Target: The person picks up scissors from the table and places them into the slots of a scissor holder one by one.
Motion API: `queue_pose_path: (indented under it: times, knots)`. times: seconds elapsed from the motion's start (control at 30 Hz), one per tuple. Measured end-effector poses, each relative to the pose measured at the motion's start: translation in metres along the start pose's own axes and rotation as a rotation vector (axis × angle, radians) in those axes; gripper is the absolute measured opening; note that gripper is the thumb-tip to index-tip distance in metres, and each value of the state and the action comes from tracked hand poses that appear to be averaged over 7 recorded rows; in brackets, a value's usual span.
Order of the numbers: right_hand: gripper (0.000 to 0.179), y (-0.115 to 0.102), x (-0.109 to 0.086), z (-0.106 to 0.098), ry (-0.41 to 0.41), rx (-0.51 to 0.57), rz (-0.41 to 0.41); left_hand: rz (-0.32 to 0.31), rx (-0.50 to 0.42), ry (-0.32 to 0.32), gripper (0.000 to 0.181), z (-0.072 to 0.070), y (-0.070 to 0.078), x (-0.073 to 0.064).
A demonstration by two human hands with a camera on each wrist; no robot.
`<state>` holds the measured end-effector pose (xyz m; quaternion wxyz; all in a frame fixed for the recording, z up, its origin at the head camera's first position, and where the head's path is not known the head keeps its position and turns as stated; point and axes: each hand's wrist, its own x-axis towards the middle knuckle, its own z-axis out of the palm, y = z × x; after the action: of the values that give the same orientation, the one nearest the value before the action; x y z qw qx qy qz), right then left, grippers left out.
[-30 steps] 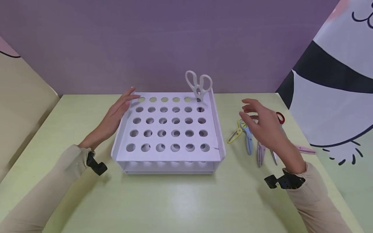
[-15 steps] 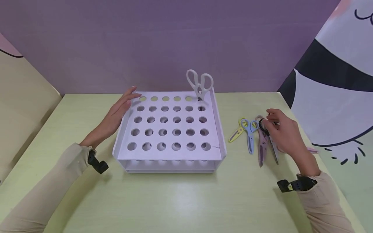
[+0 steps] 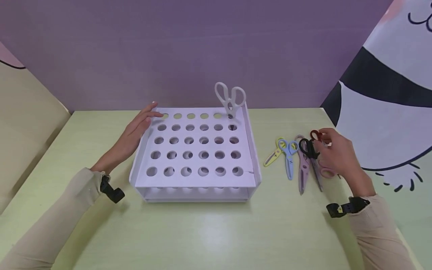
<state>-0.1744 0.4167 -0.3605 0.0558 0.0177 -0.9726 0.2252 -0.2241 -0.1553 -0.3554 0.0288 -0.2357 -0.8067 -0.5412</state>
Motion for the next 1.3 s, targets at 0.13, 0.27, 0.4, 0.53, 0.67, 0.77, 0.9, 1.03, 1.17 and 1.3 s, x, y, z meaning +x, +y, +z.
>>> queue_pose_path:
  times: [0.13, 0.27, 0.4, 0.53, 0.67, 0.77, 0.9, 1.03, 1.17, 1.3]
  knots:
    - [0.053, 0.009, -0.003, -0.013, 0.013, -0.011, 0.037, 0.005, -0.009, 0.000, 0.035, 0.001, -0.001, 0.001]
    - [0.053, 0.019, -0.006, -0.028, 0.055, -0.052, 0.079, 0.008, -0.016, -0.002, 0.035, 0.003, 0.000, 0.001]
    - [0.051, 0.028, -0.010, -0.033, 0.038, -0.089, 0.101, 0.008, -0.007, 0.001, 0.035, 0.002, 0.001, 0.000]
    - [0.048, 0.034, -0.012, -0.029, -0.019, -0.101, 0.089, 0.008, -0.010, 0.007, 0.033, 0.001, 0.001, 0.000]
    - [0.046, 0.038, -0.013, -0.023, -0.103, -0.096, 0.072, 0.006, -0.019, 0.006, 0.033, 0.001, 0.001, 0.000]
    - [0.046, 0.041, -0.012, -0.020, -0.221, -0.092, 0.068, 0.007, -0.017, -0.001, 0.034, 0.002, -0.001, 0.000]
    - [0.052, 0.042, -0.009, -0.017, -0.358, -0.109, 0.074, 0.004, -0.015, -0.004, 0.035, 0.003, -0.001, -0.001]
    - [0.054, 0.040, -0.008, -0.016, -0.411, -0.138, 0.046, 0.000, -0.024, 0.006, 0.035, 0.003, -0.001, -0.001]
    - [0.052, 0.040, -0.013, -0.016, -0.416, -0.154, 0.020, -0.005, -0.029, 0.010, 0.035, 0.003, 0.000, -0.001]
    - [0.050, 0.040, -0.018, -0.015, -0.398, -0.161, -0.003, -0.018, -0.024, 0.012, 0.036, 0.000, 0.008, -0.005]
